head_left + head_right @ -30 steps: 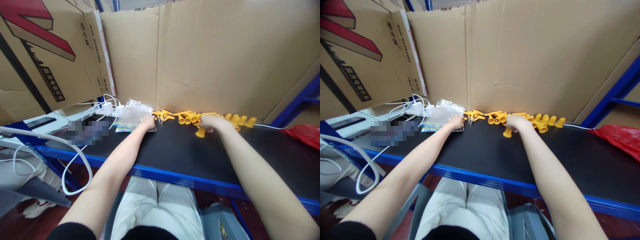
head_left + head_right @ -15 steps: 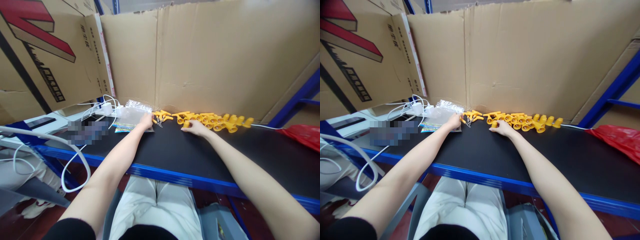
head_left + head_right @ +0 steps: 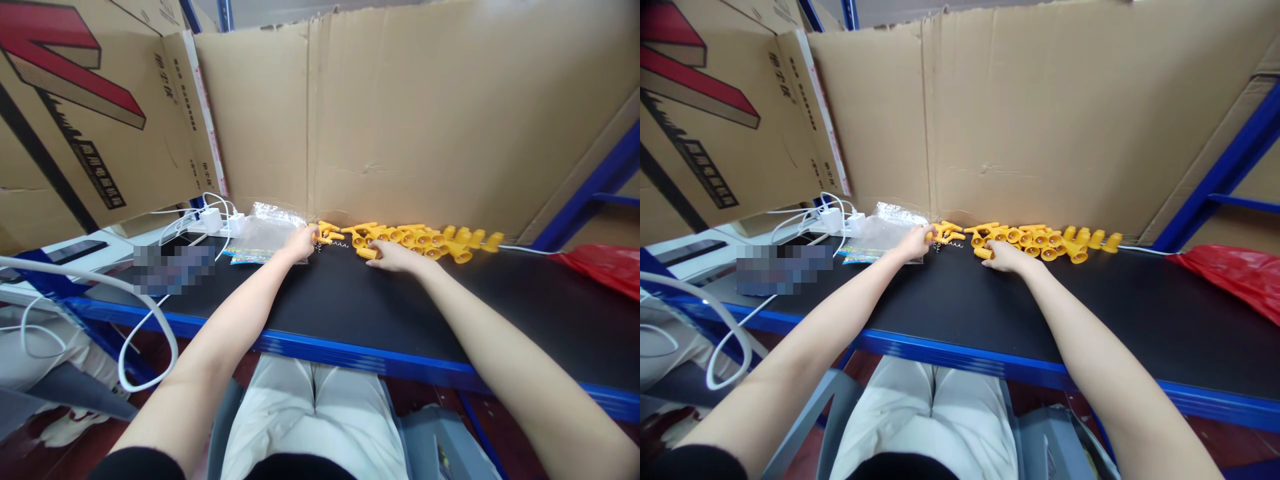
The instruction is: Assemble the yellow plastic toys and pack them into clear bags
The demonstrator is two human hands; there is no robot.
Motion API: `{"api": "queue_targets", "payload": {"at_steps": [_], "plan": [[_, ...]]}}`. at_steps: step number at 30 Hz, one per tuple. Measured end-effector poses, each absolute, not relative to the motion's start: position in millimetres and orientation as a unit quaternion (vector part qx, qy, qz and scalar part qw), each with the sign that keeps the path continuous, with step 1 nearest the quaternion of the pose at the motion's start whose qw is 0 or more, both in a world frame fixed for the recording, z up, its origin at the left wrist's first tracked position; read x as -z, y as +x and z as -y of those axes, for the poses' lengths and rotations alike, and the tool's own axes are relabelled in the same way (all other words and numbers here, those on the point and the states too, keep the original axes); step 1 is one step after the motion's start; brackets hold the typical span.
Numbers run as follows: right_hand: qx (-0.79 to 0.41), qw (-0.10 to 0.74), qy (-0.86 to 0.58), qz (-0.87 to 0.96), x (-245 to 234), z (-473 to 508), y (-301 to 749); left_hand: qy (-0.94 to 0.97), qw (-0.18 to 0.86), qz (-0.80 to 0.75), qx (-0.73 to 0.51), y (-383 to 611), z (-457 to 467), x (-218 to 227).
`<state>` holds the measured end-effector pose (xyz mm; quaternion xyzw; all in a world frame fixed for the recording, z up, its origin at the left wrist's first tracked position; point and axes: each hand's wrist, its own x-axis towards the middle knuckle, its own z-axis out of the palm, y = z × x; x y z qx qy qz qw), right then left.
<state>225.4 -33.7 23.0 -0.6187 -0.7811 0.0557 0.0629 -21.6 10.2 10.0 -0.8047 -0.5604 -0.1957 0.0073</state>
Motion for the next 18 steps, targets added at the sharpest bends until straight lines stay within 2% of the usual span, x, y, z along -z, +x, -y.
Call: {"api": "queue_targets", "payload": {"at_steps": [4, 11, 18], "plan": [[-0.04, 0.054, -0.619, 0.782, -25.1, 33.4, 228.5, -0.812, 0.0, 0.553, 0.186, -22.0, -9.5, -9.6], [-0.032, 0.098, -0.559, 0.823, -20.1, 30.1, 225.6, -0.817, 0.001, 0.54, 0.201, -21.9, -13.2, -6.6], [-0.061, 0.149, -0.573, 0.804, -21.2, 34.7, 218.8, -0.826, 0.008, 0.513, 0.231, -23.3, -17.9, -3.0]]}}
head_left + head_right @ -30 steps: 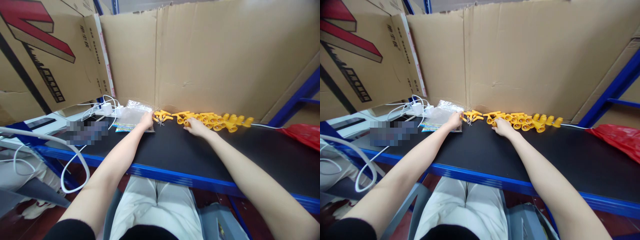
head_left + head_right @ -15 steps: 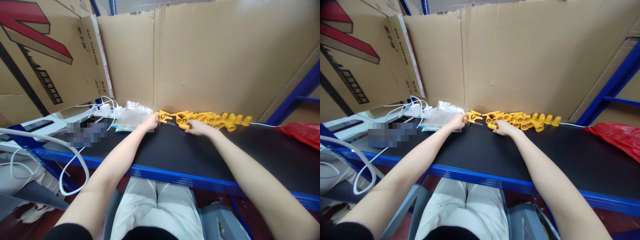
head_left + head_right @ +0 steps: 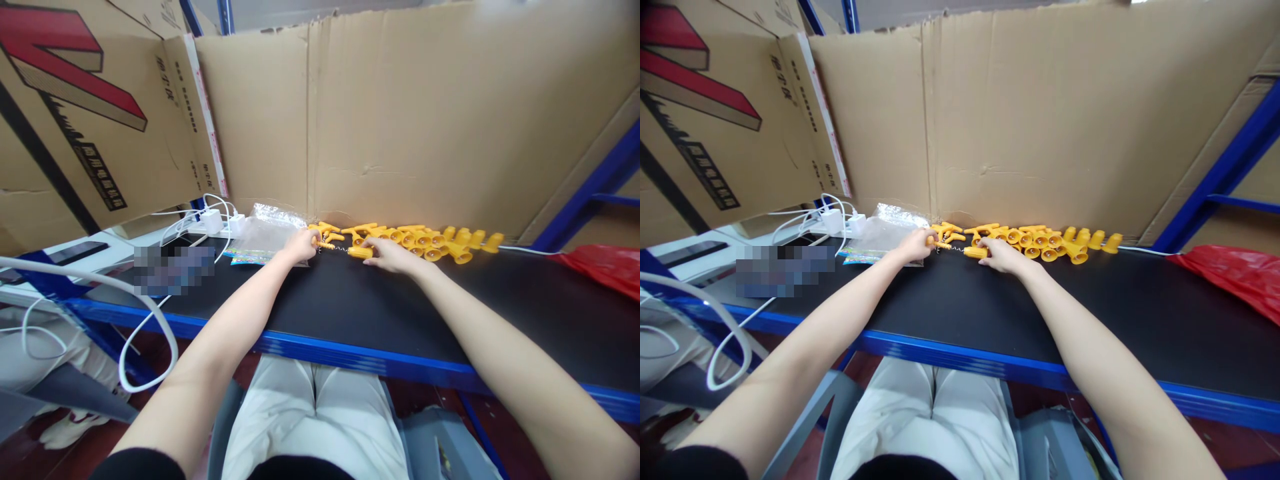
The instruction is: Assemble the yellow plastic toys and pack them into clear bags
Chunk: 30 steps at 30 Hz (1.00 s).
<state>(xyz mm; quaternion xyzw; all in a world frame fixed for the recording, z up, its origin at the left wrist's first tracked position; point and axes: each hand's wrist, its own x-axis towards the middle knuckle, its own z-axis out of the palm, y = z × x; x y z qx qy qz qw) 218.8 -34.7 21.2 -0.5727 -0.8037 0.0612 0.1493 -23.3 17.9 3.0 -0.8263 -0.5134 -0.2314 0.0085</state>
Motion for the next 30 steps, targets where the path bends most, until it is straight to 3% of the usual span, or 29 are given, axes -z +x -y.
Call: {"api": "queue_targets", "payload": {"at_steps": [9, 19, 26, 30], "plan": [[-0.131, 0.215, -0.502, 0.827, -20.2, 32.1, 224.1, -0.873, -0.028, 0.411, 0.259, -13.7, -6.3, -12.0], [-0.418, 0.318, -0.468, 0.711, -17.9, 30.5, 223.8, -0.868, -0.02, 0.421, 0.264, -12.4, -11.4, -4.7], [-0.532, 0.275, -0.454, 0.659, -14.6, 28.0, 234.5, -0.859, -0.005, 0.445, 0.254, -8.0, -5.5, -6.4], [-0.536, 0.274, -0.445, 0.663, -15.0, 28.2, 240.1, -0.861, 0.0, 0.439, 0.257, -5.8, -4.0, -6.0]]}}
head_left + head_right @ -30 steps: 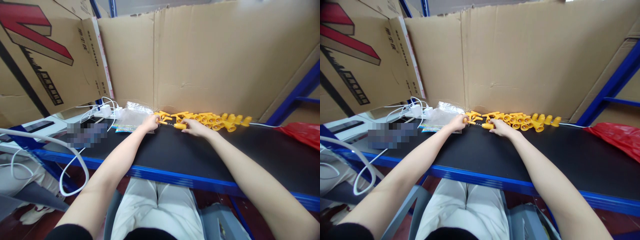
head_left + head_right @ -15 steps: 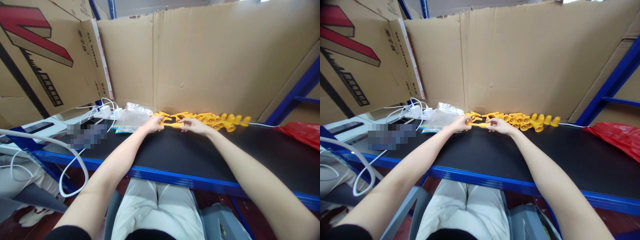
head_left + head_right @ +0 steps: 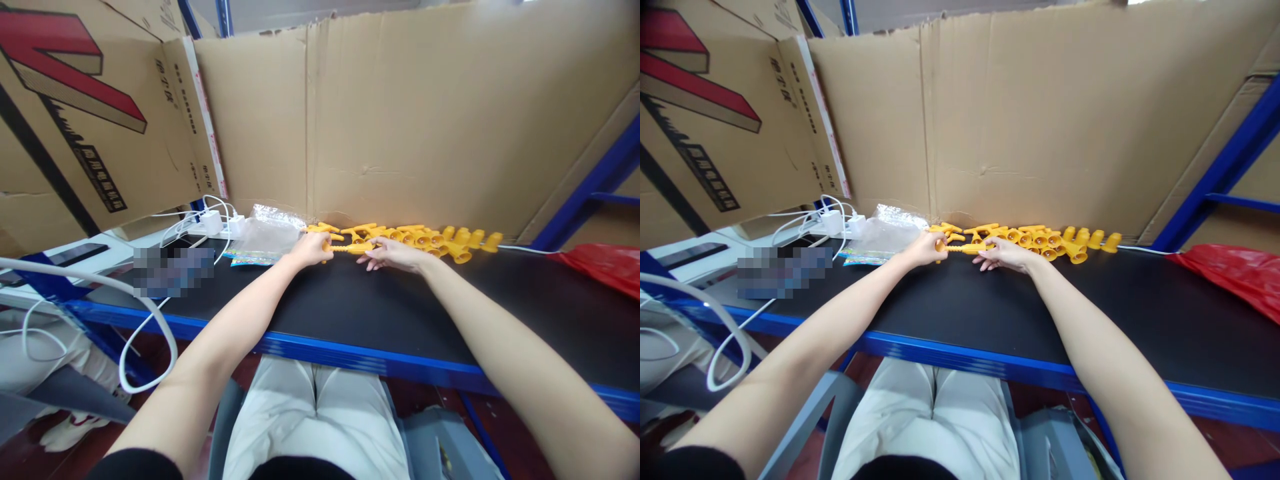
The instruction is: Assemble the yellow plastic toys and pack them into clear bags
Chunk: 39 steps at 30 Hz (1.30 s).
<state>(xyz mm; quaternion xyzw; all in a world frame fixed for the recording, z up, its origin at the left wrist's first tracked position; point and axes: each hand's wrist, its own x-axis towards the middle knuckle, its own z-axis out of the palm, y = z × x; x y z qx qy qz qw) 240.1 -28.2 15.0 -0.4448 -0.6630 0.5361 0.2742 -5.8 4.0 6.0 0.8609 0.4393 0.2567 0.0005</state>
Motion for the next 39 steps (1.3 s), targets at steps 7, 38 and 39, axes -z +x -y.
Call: {"api": "queue_targets", "payload": {"at_steps": [7, 38, 39], "plan": [[-0.485, 0.283, -0.522, 0.642, -11.7, 24.4, 231.1, 0.859, -0.013, -0.435, -0.268, -4.6, -3.7, -4.9], [-0.531, 0.303, -0.496, 0.617, -8.3, 22.9, 230.1, 0.847, -0.013, -0.456, -0.273, -8.2, -8.7, -5.9], [-0.53, 0.301, -0.494, 0.62, -8.0, 22.8, 230.5, 0.847, -0.013, -0.455, -0.274, -8.6, -9.2, -6.0]]}}
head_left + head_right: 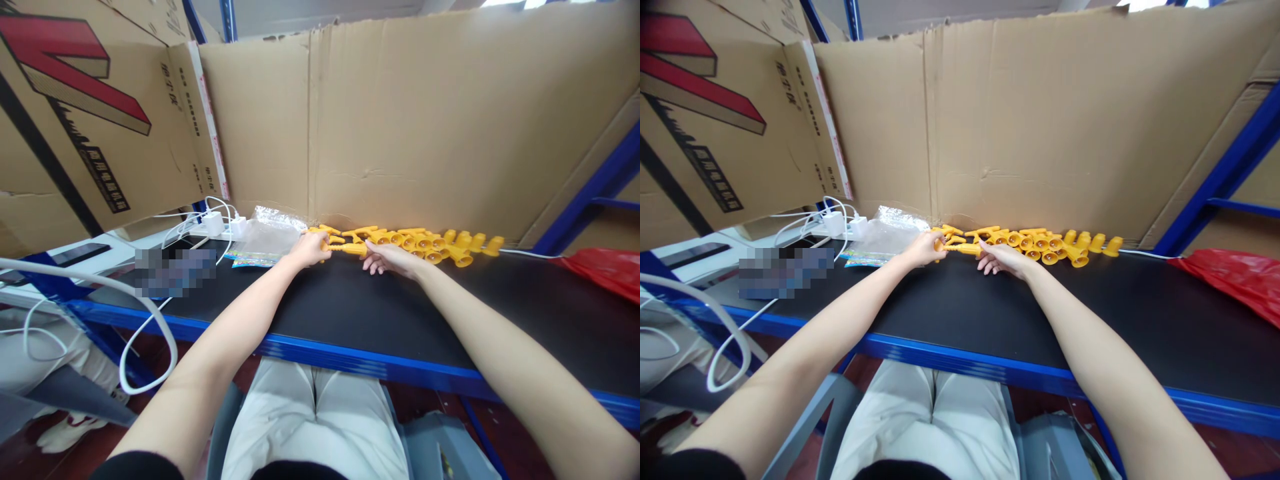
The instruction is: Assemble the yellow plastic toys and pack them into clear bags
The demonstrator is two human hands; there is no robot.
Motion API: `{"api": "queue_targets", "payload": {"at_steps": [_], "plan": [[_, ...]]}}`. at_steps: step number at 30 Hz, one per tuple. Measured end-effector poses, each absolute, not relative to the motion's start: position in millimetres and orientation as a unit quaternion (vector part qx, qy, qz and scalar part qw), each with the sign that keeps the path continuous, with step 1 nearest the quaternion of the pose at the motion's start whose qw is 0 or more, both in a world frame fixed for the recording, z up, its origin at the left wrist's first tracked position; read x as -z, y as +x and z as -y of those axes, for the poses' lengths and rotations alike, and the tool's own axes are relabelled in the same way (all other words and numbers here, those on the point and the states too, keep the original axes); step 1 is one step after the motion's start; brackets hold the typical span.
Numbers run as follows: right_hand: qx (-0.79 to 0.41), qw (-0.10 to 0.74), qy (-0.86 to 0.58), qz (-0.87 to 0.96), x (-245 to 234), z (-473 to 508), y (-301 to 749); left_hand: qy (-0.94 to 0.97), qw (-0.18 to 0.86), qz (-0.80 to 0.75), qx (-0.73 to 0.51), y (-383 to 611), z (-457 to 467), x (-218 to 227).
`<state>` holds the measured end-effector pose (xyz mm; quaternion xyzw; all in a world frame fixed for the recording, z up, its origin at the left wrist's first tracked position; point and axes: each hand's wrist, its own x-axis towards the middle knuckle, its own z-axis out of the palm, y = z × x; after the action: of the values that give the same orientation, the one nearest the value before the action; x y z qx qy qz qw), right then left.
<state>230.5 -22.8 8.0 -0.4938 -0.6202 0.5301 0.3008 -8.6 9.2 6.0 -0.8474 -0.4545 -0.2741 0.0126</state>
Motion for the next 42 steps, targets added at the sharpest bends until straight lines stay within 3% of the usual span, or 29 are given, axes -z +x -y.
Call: {"api": "queue_targets", "payload": {"at_steps": [14, 42], "plan": [[-0.47, 0.349, -0.497, 0.64, -5.9, 26.1, 228.4, -0.847, 0.003, 0.45, 0.282, -13.5, -13.1, -4.7], [-0.477, 0.321, -0.494, 0.652, -5.8, 24.8, 228.2, -0.856, -0.01, 0.449, 0.255, -15.5, -12.3, -4.7]]}}
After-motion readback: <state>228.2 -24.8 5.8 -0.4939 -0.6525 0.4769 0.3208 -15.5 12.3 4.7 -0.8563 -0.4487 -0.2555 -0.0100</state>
